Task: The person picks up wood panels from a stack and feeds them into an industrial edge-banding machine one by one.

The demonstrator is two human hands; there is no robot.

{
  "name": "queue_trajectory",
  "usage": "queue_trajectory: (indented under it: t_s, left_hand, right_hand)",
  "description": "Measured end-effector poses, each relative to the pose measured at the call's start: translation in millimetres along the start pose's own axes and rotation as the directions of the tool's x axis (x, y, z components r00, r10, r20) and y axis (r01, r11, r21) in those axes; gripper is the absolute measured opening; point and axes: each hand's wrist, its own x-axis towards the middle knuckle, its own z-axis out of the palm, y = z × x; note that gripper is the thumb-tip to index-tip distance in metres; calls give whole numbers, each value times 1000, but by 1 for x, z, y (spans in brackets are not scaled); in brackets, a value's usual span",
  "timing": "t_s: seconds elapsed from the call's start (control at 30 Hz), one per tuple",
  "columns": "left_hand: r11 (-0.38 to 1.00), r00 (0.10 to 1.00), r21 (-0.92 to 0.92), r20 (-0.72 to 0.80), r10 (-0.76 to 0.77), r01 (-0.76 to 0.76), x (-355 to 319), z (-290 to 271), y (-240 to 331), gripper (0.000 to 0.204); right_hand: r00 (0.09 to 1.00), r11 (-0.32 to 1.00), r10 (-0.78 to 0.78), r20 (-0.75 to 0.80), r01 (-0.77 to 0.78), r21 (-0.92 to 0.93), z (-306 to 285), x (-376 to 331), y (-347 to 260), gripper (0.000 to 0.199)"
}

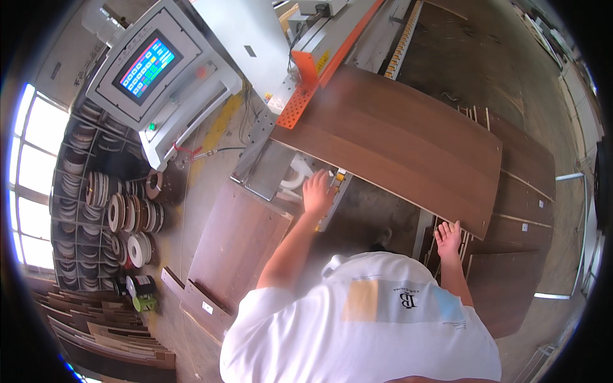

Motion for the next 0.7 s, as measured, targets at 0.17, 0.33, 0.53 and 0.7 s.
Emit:
queue_trajectory:
  t_s: [0.17, 0.33, 0.53, 0.7]
  left_hand:
    - [928, 937, -270, 302, -172, 258, -35, -4, 3, 61]
    - [536, 734, -554, 649, -201, 636, -29, -17, -1, 58]
    - [547, 711, -549, 692, -129, 633, -30, -12, -12, 56]
    - [464, 676, -554, 723, -145, 692, -38, 28, -45, 62]
  right_hand:
    - [991, 821, -28, 129, 97, -563, -1, -24, 19, 62]
    - [950, 371, -16, 313, 296, -880, -80, -48, 94, 47]
    - [980, 340, 177, 95, 30, -940, -189, -143, 150, 51]
    - [976, 453, 203, -72, -159, -877, -241, -217, 189, 52]
